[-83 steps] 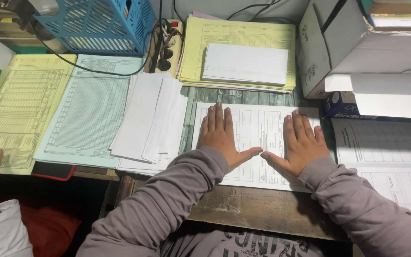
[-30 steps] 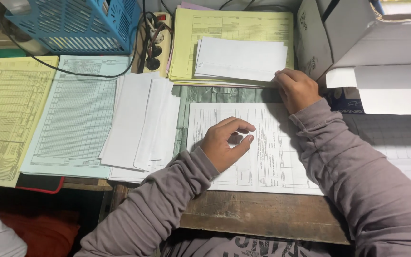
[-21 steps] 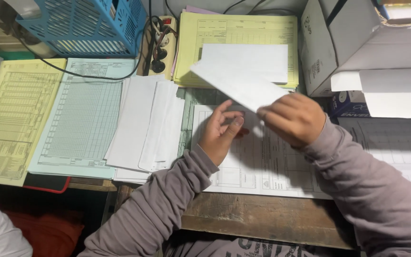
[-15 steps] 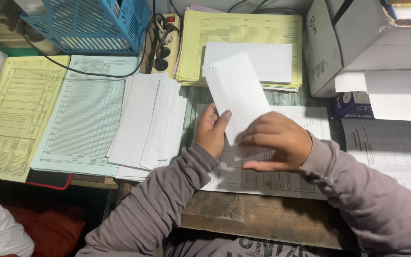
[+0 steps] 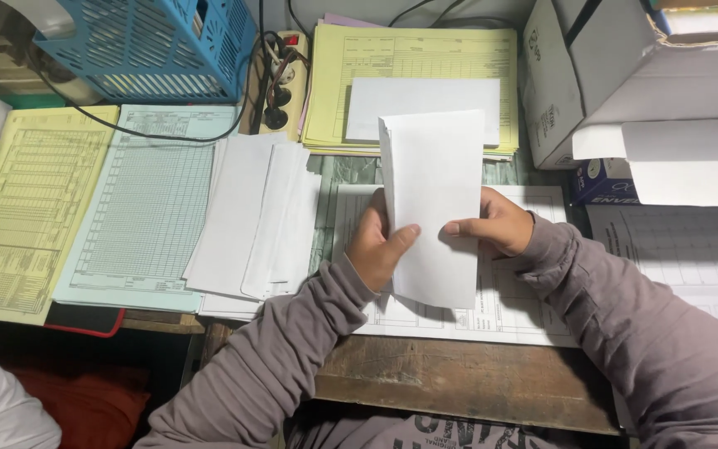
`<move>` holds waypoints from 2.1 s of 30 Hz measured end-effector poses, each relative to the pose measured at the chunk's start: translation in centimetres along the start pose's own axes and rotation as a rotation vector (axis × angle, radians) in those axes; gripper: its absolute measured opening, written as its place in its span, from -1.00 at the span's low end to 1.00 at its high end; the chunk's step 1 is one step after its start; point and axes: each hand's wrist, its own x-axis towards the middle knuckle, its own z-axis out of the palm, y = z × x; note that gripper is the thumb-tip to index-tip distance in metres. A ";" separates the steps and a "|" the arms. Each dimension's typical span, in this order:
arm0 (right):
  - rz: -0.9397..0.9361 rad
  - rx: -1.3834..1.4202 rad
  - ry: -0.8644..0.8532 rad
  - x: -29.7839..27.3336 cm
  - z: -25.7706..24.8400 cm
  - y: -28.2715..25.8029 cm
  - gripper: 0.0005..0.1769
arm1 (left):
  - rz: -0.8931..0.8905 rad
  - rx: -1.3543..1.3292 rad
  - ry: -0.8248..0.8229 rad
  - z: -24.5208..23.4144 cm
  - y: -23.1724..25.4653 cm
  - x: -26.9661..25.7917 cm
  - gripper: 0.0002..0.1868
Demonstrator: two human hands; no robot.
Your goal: Folding printed documents and inserting them into envelopes.
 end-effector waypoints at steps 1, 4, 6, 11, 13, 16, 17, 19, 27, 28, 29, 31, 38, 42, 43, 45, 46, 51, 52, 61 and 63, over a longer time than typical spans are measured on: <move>-0.001 0.001 0.002 0.1 -0.6 0.6 -0.74 | -0.001 0.001 -0.002 0.1 0.0 0.3 -0.60; -0.026 0.068 0.122 0.2 -2.2 2.1 -0.72 | 0.149 -0.050 0.131 0.2 0.0 1.0 -0.39; -0.071 0.126 0.153 0.0 -2.9 2.2 -0.74 | 0.190 0.131 0.364 -0.2 0.2 1.1 -0.52; -0.142 0.029 0.146 0.6 -3.1 2.3 -0.77 | 0.342 0.467 0.316 -0.1 2.8 0.6 -0.74; -0.165 -0.019 0.142 0.6 -2.7 2.1 -0.79 | 0.411 0.511 0.251 0.0 2.8 0.4 -0.81; -0.190 -0.047 0.146 0.1 -0.5 0.0 -0.80 | 0.305 0.502 0.227 0.0 2.4 -0.1 -0.72; -0.204 -0.018 0.153 -0.2 0.3 -0.8 -0.78 | 0.276 0.389 0.211 0.0 2.4 0.1 -0.73; -0.217 0.011 0.159 -0.4 0.8 -1.1 -0.76 | 0.245 0.274 0.195 0.2 2.5 0.3 -0.70; -0.243 -0.034 0.176 0.2 -0.2 -0.2 -0.76 | 0.156 -0.018 0.184 -0.3 0.0 1.1 -0.82; -0.242 -0.034 0.177 0.4 -0.5 -0.1 -0.76 | 0.155 -0.018 0.184 -0.3 0.0 1.1 -0.82; -0.269 -0.074 0.179 0.7 -0.7 0.0 -0.82 | 0.152 -0.016 0.178 -0.3 0.1 1.1 -0.83; -0.296 -0.114 0.180 0.9 -0.8 -0.4 -0.86 | 0.149 -0.014 0.172 -0.3 0.5 1.1 -0.83; -0.381 -0.197 0.249 1.7 -5.0 4.5 -0.67 | 0.097 -0.037 0.251 -0.8 0.5 1.1 -0.81; -0.447 -0.219 0.231 1.9 -5.2 4.6 -0.62 | 0.127 -0.014 0.287 -0.9 -0.1 1.2 -0.84; -0.446 -0.219 0.231 1.9 -4.7 4.2 -0.62 | 0.126 -0.015 0.287 -0.8 0.4 1.2 -0.84; -0.470 -0.222 0.237 1.8 -3.8 3.2 -0.59 | 0.134 0.007 0.318 -0.6 1.4 1.1 -0.84; -0.468 -0.222 0.236 2.2 -4.6 3.4 -0.59 | 0.133 0.006 0.319 -0.7 1.8 1.2 -0.84; -0.395 -0.234 0.335 1.3 -4.7 -0.5 -0.61 | 0.201 0.057 0.437 -0.9 3.5 0.9 -0.81; -0.394 -0.235 0.332 1.1 -4.5 -1.3 -0.61 | 0.201 0.056 0.440 -1.0 3.5 0.9 -0.81; -0.196 0.289 0.147 -1.2 1.2 -7.1 -0.60 | 0.179 0.114 0.455 -1.7 2.1 1.1 -0.86; -0.154 0.356 0.115 -1.6 2.7 -8.0 -0.56 | 0.132 0.018 0.455 -1.4 1.8 1.0 -0.81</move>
